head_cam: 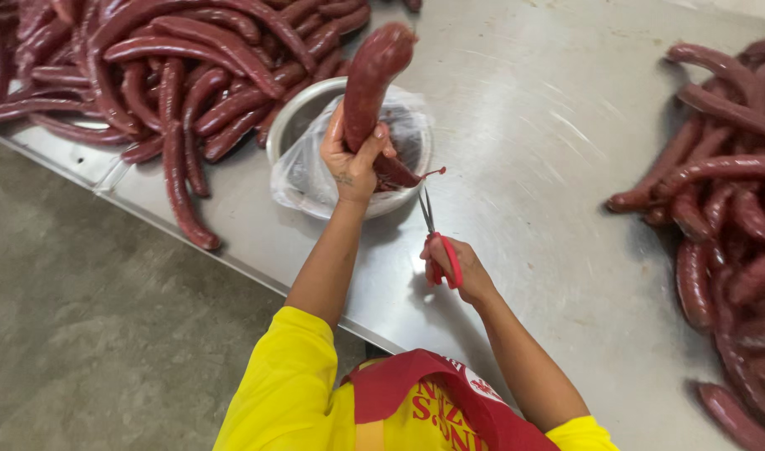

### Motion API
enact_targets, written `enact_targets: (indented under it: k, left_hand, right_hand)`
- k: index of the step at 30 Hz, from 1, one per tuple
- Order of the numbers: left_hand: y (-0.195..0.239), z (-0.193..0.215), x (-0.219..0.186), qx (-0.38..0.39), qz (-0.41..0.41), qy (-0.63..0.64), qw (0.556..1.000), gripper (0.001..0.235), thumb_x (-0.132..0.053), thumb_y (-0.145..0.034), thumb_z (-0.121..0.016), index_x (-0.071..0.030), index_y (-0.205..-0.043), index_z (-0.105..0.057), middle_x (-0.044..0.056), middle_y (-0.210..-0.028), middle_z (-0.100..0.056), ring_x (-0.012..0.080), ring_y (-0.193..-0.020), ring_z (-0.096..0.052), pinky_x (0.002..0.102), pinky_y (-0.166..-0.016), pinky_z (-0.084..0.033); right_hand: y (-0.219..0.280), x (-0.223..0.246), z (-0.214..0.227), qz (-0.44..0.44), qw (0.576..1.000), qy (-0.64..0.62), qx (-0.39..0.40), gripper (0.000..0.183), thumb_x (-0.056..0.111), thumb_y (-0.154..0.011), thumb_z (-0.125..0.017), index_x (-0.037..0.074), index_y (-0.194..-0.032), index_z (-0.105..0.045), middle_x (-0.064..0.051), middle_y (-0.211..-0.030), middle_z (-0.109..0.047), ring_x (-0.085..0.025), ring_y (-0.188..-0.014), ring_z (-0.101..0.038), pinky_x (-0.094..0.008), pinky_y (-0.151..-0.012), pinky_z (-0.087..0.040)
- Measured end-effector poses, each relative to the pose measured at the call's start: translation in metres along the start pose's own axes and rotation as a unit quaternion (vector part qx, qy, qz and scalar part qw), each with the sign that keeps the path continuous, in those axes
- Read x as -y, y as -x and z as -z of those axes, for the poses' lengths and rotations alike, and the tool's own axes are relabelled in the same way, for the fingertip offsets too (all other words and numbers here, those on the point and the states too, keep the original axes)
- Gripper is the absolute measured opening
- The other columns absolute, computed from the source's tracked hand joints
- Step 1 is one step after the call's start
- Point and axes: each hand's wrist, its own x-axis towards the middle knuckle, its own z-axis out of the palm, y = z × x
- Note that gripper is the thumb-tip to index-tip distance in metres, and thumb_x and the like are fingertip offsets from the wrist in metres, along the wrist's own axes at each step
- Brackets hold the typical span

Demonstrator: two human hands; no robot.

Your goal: The person trims the ends of long cased sausages using scissors and places the trimmed sections into a bowl.

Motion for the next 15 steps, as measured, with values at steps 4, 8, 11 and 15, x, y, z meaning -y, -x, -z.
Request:
enact_targets:
  k: [4, 8, 11, 15]
  left_hand:
    - [0.002, 0.037, -0.015, 0.009, -0.047, 0.022, 0.999, 0.059, 0.0, -0.093, -0.074, 0.005, -0.147, -0.05, 0.009, -0.09, -0.066, 0.0151, -0.069, -0.062, 0.031, -0.065, -0.055]
    - [0.002, 0.06, -0.016, -0.014, -0.055, 0.002, 0.998, 0.059, 0.0, -0.092, -0.075, 0.005, -0.145, -0.05, 0.01, -0.092, -0.067, 0.0161, -0.072, -0.062, 0.031, -0.066, -0.055]
    - [-0.003, 0.069, -0.017, -0.017, -0.038, 0.039, 0.998, 0.058, -0.002, -0.093, -0.075, 0.005, -0.145, -0.05, 0.01, -0.092, -0.066, 0.0153, -0.071, -0.062, 0.03, -0.066, -0.056]
    - [-0.014, 0.073, -0.026, -0.053, -0.019, 0.008, 0.998, 0.057, -0.005, -0.094, -0.077, 0.003, -0.145, -0.051, 0.008, -0.094, -0.067, 0.0134, -0.07, -0.061, 0.027, -0.064, -0.053]
  right_hand:
    - [-0.049, 0.01, -0.024, -0.013, 1.0, -0.004, 0.024, 0.059, 0.06, -0.1, -0.046, 0.006, -0.087, -0.065, -0.007, -0.059, -0.062, -0.013, -0.049, -0.055, -0.025, -0.047, -0.043]
    - [-0.077, 0.017, -0.044, -0.018, 0.998, 0.008, 0.051, 0.058, 0.06, -0.099, -0.05, 0.005, -0.085, -0.064, -0.006, -0.056, -0.059, -0.013, -0.046, -0.057, -0.025, -0.042, -0.038]
    - [-0.087, 0.019, -0.053, -0.052, 0.998, 0.006, 0.03, 0.058, 0.058, -0.098, -0.053, 0.004, -0.078, -0.064, -0.006, -0.052, -0.056, -0.014, -0.04, -0.054, -0.027, -0.038, -0.041]
    - [-0.093, 0.014, -0.053, -0.068, 0.997, -0.047, -0.002, 0.056, 0.051, -0.099, -0.061, 0.003, -0.07, -0.062, -0.007, -0.048, -0.05, -0.015, -0.034, -0.047, -0.029, -0.034, -0.038]
